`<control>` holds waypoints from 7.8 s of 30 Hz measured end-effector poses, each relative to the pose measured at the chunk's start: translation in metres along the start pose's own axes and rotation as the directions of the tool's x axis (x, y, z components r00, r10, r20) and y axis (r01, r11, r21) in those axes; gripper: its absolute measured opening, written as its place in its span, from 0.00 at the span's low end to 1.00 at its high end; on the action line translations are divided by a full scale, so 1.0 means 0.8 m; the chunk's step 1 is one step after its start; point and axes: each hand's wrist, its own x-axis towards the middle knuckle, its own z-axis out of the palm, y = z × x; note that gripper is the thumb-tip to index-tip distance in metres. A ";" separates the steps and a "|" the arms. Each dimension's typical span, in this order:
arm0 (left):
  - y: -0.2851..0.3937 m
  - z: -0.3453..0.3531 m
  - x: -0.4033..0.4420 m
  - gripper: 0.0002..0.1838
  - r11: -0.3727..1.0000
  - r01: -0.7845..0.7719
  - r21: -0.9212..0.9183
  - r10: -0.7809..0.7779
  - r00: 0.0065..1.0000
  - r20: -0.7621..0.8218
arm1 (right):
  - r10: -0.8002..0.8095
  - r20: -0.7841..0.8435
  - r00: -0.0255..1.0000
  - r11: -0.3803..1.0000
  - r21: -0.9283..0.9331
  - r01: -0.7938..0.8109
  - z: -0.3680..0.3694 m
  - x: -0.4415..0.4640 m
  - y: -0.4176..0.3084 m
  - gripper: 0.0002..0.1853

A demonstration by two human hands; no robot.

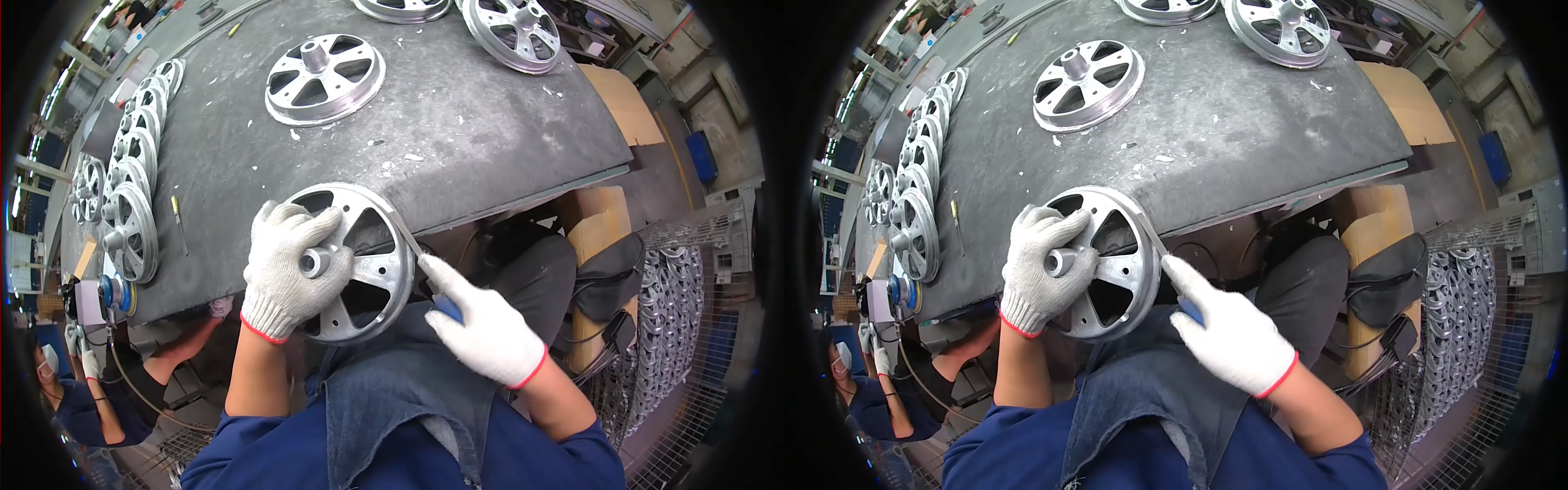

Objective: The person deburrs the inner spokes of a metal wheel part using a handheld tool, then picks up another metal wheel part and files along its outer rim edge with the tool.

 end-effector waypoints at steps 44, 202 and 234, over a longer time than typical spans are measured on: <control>0.000 -0.003 0.001 0.27 1.000 -0.014 -0.005 0.014 0.999 0.030 | 0.304 0.527 0.794 0.389 0.691 -0.609 -0.034 0.027 0.002 0.45; 0.012 -0.008 -0.005 0.27 0.992 0.120 0.030 -0.120 0.993 0.001 | 0.196 0.001 0.981 0.822 -0.545 -0.164 -0.001 -0.009 -0.057 0.39; 0.014 -0.012 -0.006 0.31 0.982 0.176 0.066 -0.179 0.983 0.049 | 0.257 0.023 0.966 0.824 -0.528 -0.206 0.004 -0.008 -0.064 0.38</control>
